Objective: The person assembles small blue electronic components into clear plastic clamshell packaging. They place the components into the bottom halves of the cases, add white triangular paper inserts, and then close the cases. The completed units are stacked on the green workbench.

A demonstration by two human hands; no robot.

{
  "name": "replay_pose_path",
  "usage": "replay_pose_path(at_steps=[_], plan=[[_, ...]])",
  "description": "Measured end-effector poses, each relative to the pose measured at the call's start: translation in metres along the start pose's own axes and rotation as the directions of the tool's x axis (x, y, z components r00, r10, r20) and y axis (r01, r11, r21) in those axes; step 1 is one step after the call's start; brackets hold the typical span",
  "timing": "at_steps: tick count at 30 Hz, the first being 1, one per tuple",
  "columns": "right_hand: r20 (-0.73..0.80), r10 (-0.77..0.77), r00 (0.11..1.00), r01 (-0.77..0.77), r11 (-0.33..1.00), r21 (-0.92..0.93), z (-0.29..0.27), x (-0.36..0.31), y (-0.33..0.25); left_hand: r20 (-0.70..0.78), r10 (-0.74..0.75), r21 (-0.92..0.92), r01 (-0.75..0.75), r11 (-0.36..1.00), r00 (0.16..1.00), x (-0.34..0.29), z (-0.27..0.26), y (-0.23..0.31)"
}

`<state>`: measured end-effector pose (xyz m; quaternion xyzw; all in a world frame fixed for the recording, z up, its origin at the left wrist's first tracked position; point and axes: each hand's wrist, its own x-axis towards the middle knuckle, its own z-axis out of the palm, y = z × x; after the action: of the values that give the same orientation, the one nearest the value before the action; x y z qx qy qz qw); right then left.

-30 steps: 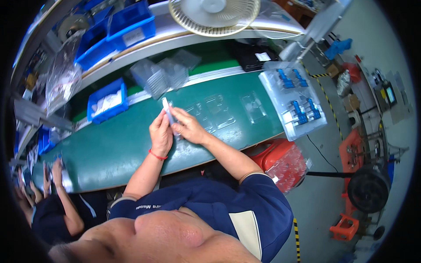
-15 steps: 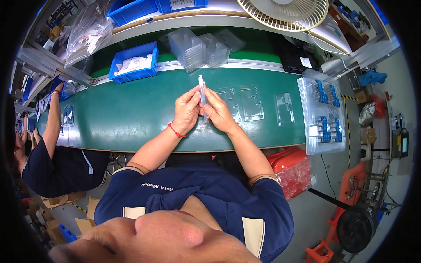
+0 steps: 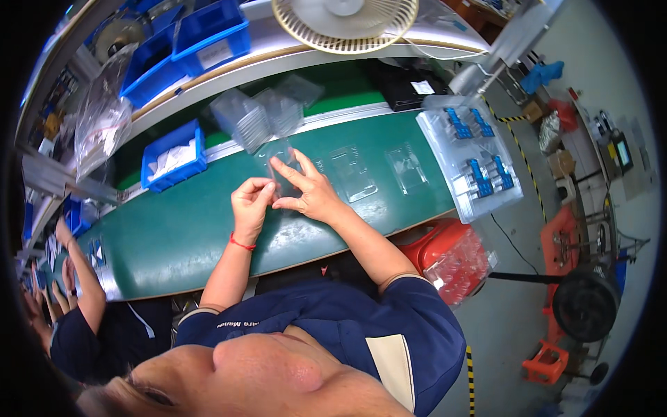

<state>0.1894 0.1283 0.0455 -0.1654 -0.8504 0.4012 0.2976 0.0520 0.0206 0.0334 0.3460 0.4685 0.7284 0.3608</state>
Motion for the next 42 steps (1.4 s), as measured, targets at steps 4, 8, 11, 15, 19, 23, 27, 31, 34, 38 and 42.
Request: replay_pose_path(at_steps=[4, 8, 11, 15, 19, 23, 27, 31, 34, 38, 42], plan=[[-0.078, -0.144, 0.987, 0.122, 0.965, -0.233, -0.007, -0.001, 0.009, 0.112, -0.096, 0.233, 0.068, 0.97, 0.989, 0.005, -0.008, -0.004], [-0.036, 0.048, 0.998, -0.043, 0.991, 0.129, -0.017, 0.003, 0.003, 0.159, -0.059, 0.185, 0.029, 0.982, 0.986, 0.007, -0.009, -0.005], [-0.161, 0.159, 0.974, -0.071, 0.889, 0.452, -0.031, 0.015, 0.03, 0.045, -0.135, 0.083, 0.131, 0.988, 0.99, 0.012, -0.023, 0.008], [-0.382, 0.118, 0.917, -0.208, 0.956, -0.205, -0.088, 0.039, 0.092, -0.047, -0.386, -0.005, 0.386, 0.923, 0.921, 0.006, -0.073, 0.003], [-0.528, 0.031, 0.849, -0.335, 0.803, -0.493, -0.14, 0.009, 0.115, -0.048, -0.447, -0.063, 0.444, 0.894, 0.893, -0.005, -0.095, 0.006], [-0.596, 0.237, 0.767, -0.587, 0.634, -0.503, -0.168, -0.059, 0.12, -0.105, -0.457, -0.02, 0.457, 0.889, 0.883, -0.012, -0.099, 0.011], [-0.611, 0.144, 0.778, -0.579, 0.542, -0.61, -0.14, -0.091, 0.131, -0.129, -0.482, 0.133, 0.496, 0.858, 0.867, -0.01, -0.099, 0.009], [-0.61, 0.181, 0.772, -0.589, 0.566, -0.577, -0.103, -0.074, 0.116, -0.174, -0.481, 0.277, 0.511, 0.814, 0.859, -0.009, -0.089, 0.014], [-0.585, 0.201, 0.786, -0.576, 0.582, -0.573, -0.08, -0.063, 0.1, -0.19, -0.438, 0.385, 0.477, 0.79, 0.879, -0.012, -0.081, 0.013], [-0.593, 0.122, 0.796, -0.505, 0.674, -0.539, -0.101, -0.07, 0.076, -0.213, -0.365, 0.586, 0.417, 0.695, 0.907, -0.016, -0.08, 0.007], [-0.762, -0.155, 0.629, -0.601, 0.524, -0.603, -0.225, -0.104, 0.076, -0.227, -0.326, 0.611, 0.395, 0.686, 0.918, -0.015, -0.077, 0.007]])
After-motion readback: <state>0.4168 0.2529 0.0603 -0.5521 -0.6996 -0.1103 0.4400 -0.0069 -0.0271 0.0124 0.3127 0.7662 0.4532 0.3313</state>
